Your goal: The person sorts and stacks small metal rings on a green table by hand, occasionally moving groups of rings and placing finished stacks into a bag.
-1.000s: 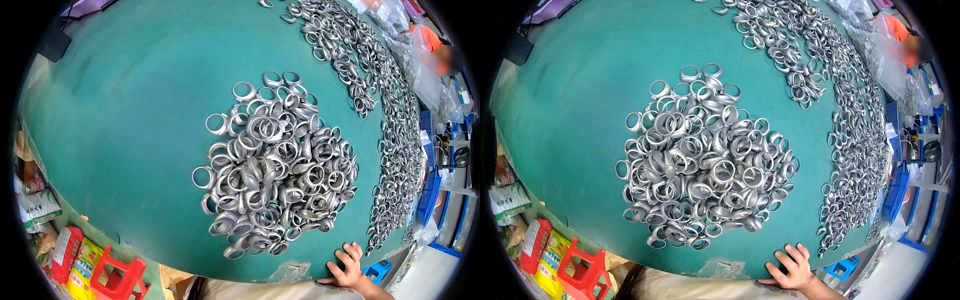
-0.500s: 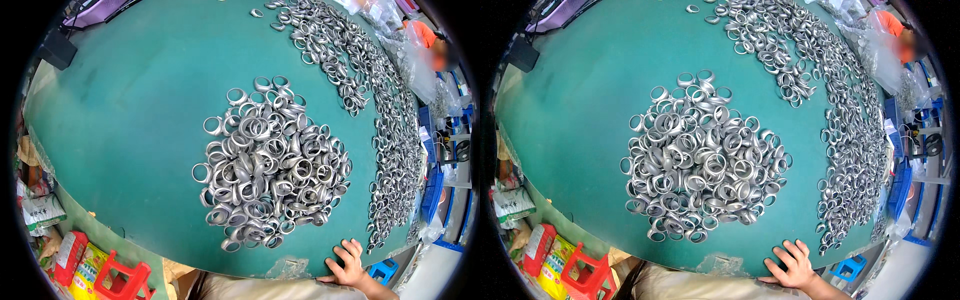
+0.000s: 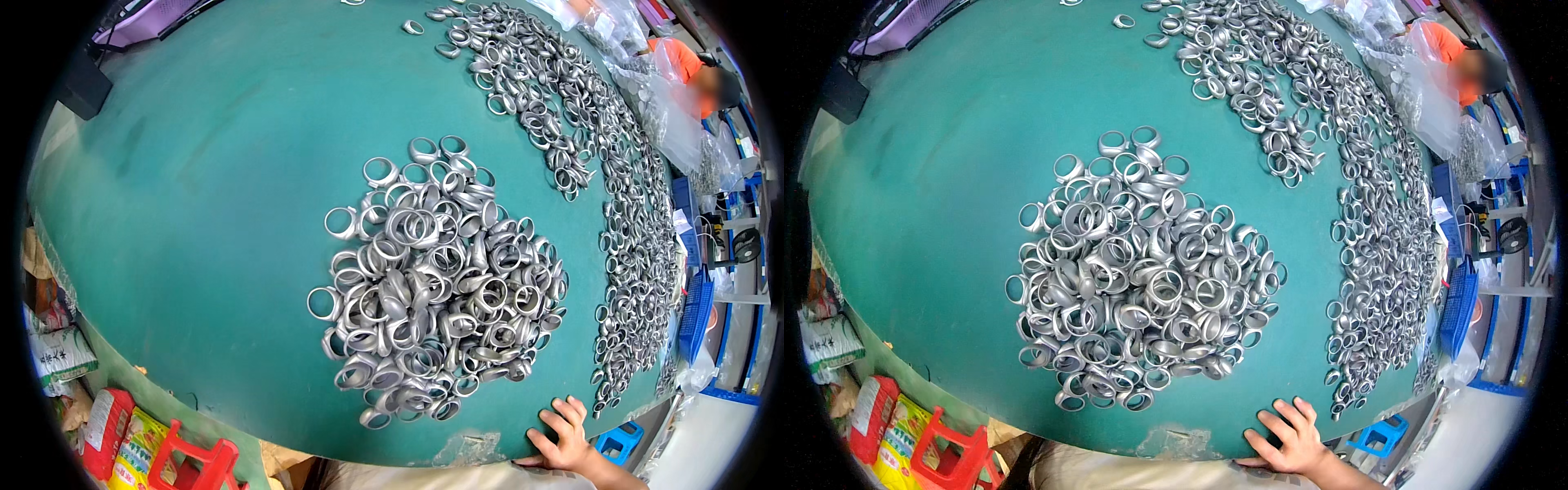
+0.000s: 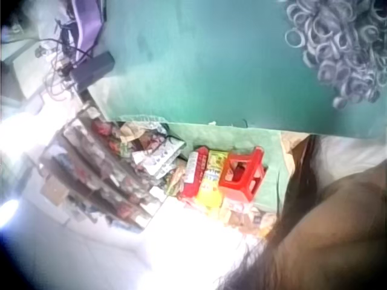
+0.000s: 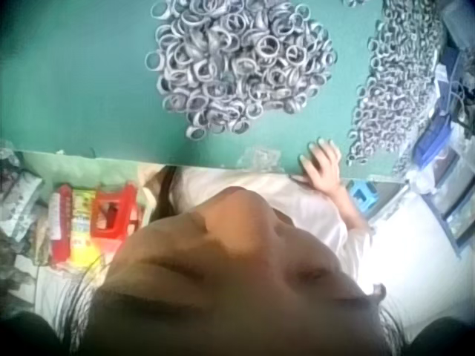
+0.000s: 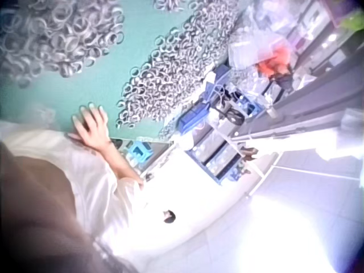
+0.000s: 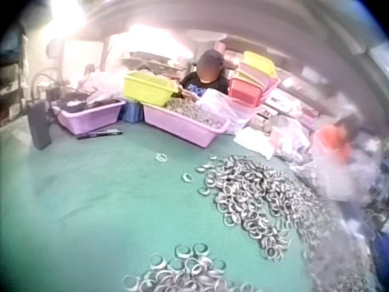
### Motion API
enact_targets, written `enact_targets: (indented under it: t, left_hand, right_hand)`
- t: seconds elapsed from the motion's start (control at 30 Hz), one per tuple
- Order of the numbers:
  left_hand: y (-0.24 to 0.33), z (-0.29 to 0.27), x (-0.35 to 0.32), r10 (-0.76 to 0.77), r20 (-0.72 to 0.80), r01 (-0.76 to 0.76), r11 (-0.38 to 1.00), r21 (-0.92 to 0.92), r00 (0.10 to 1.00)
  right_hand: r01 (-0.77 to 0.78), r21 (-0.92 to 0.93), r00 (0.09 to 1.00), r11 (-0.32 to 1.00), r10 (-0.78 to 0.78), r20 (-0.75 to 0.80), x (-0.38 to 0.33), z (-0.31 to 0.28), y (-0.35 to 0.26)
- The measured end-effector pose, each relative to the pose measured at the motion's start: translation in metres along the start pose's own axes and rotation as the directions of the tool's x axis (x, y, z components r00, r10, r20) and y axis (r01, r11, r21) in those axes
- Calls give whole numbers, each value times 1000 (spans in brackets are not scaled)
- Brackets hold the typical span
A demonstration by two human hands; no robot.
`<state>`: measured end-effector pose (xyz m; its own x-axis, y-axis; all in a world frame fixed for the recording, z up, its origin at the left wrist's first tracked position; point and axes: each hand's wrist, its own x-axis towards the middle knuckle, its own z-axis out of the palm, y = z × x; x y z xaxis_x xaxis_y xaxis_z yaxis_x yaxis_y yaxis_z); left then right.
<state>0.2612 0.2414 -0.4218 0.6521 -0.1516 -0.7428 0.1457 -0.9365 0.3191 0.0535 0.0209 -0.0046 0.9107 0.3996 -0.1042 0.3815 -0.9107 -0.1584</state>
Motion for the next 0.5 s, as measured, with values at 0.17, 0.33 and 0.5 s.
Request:
enact_targets:
  t: [0.17, 0.33, 0.5]
  left_hand:
    - [-3, -4, -3, -4, -5, 4, 1000, -9, 1000]
    - [1, -7, -8, 7, -14, -8, 1000, -27, 1000]
    - [-2, -8, -24, 19, -7, -20, 999, -34, 1000]
  right_hand:
    - [1, 5, 1000, 1000, -1, 2, 2, -1, -2]
    - [16, -30, 999, 999, -15, 44, 12, -5, -4]
    - [4, -17, 999, 1000, -4, 35, 14, -4, -6]
